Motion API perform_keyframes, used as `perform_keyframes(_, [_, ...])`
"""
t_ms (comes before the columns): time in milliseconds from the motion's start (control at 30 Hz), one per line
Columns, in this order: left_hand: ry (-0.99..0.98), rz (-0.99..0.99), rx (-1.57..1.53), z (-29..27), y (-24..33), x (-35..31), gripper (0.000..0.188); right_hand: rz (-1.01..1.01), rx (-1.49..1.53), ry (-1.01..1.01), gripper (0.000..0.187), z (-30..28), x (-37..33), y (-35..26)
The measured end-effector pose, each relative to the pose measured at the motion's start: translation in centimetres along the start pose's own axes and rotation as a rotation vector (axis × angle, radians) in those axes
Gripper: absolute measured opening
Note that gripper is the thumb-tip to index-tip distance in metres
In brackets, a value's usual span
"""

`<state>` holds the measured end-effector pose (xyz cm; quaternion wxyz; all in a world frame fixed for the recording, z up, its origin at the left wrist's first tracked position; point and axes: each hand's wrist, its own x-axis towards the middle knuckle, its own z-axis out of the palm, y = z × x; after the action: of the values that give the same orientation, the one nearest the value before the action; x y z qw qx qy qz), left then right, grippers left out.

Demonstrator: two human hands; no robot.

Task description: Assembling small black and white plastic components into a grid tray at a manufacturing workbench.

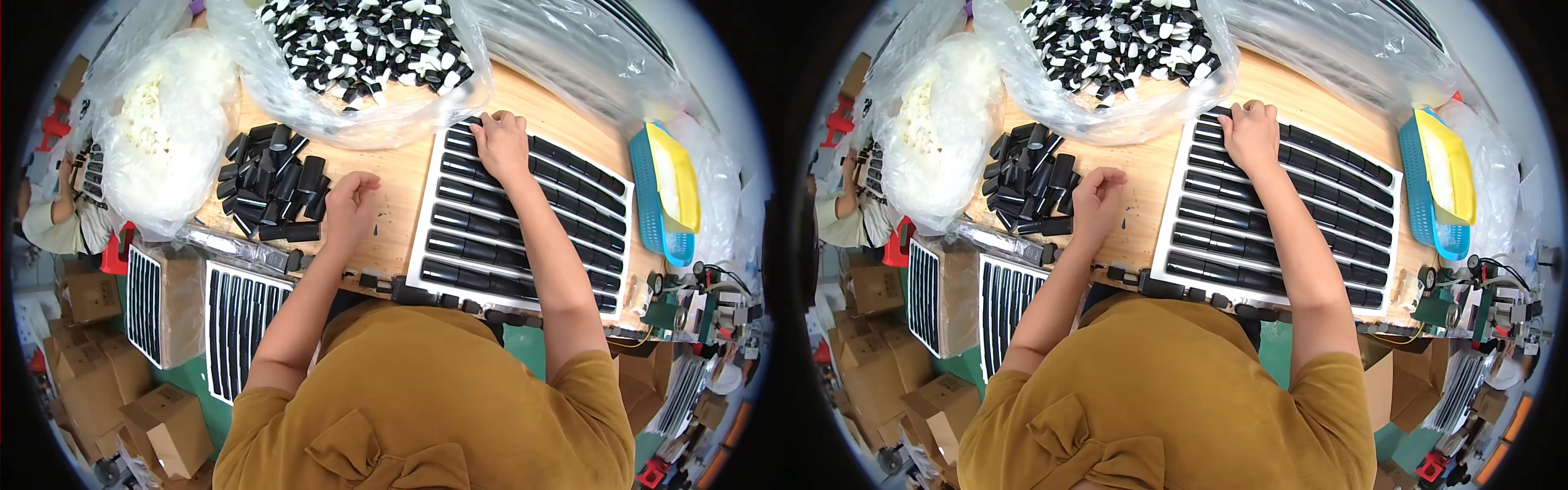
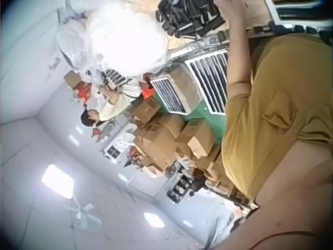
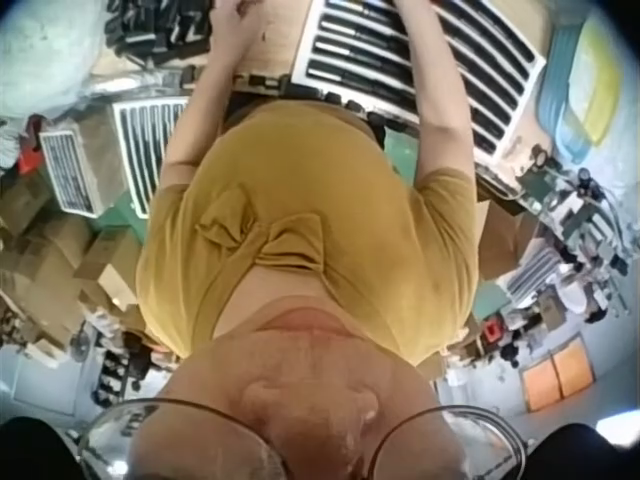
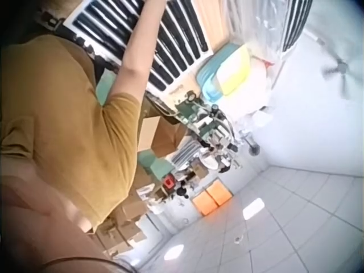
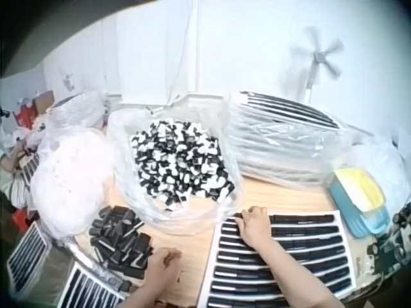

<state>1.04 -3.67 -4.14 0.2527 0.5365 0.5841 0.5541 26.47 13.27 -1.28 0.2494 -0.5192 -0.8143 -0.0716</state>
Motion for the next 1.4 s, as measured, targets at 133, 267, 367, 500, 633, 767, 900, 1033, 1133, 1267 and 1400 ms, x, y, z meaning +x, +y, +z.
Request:
perform_keyframes(133, [0.049, 0.075, 0.102, -0.5, 3.4, 2.6, 0.016, 0.083, 0.009, 0.04, 0.024, -0.5, 0.1, 2.3])
perform_keyframes(267, [0.067, 0.137, 0.092, -0.2, 3.6, 4.4, 0.016, 0.052, 0.054, 0.048, 0.024, -0.2, 0.8, 2.8])
perform_keyframes(367, [0.022, 0.146, 0.084, 1.1, 4.0, 3.6, 0.015, -0.038, 0.099, 0.029, 0.022, 0.4, 0.7, 0.8])
perform_keyframes(500, [-0.011, 0.15, 0.099, 0.7, 5.0, 1.7, 0.015, -0.006, 0.123, -0.004, 0.022, 1.2, 0.3, 0.7])
perform_keyframes(633, [0.024, 0.052, 0.073, -0.1, 4.3, 0.3, 0.016, 0.097, 0.204, -0.047, 0.026, 0.3, 1.1, 0.1])
perform_keyframes(767, [0.016, 0.031, 0.067, -0.3, 4.4, -0.4, 0.017, 0.162, 0.274, -0.257, 0.029, -0.5, 1.8, 0.7])
perform_keyframes(900, [0.014, 0.03, 0.069, -0.9, 4.5, -0.9, 0.017, 0.129, 0.422, -0.199, 0.03, -1.3, 1.1, 1.1])
perform_keyframes(1033, [0.063, -0.028, 0.031, -2.6, 3.6, -1.8, 0.018, 0.283, 0.967, -0.414, 0.024, -6.8, -0.4, -3.1])
perform_keyframes(1133, [0.083, -0.084, -0.029, -3.2, 3.0, -2.2, 0.018, 0.31, 1.335, -0.549, 0.022, -8.3, -1.6, -5.4])
perform_keyframes(1267, [0.074, -0.077, -0.019, -3.2, 3.4, -2.3, 0.017, 0.207, 1.191, -0.461, 0.024, -7.6, -3.0, -8.5])
perform_keyframes(1400, [0.162, -0.06, -0.075, -2.6, 3.7, -1.4, 0.015, -0.321, 0.756, -0.164, 0.022, -5.2, -4.5, -13.9])
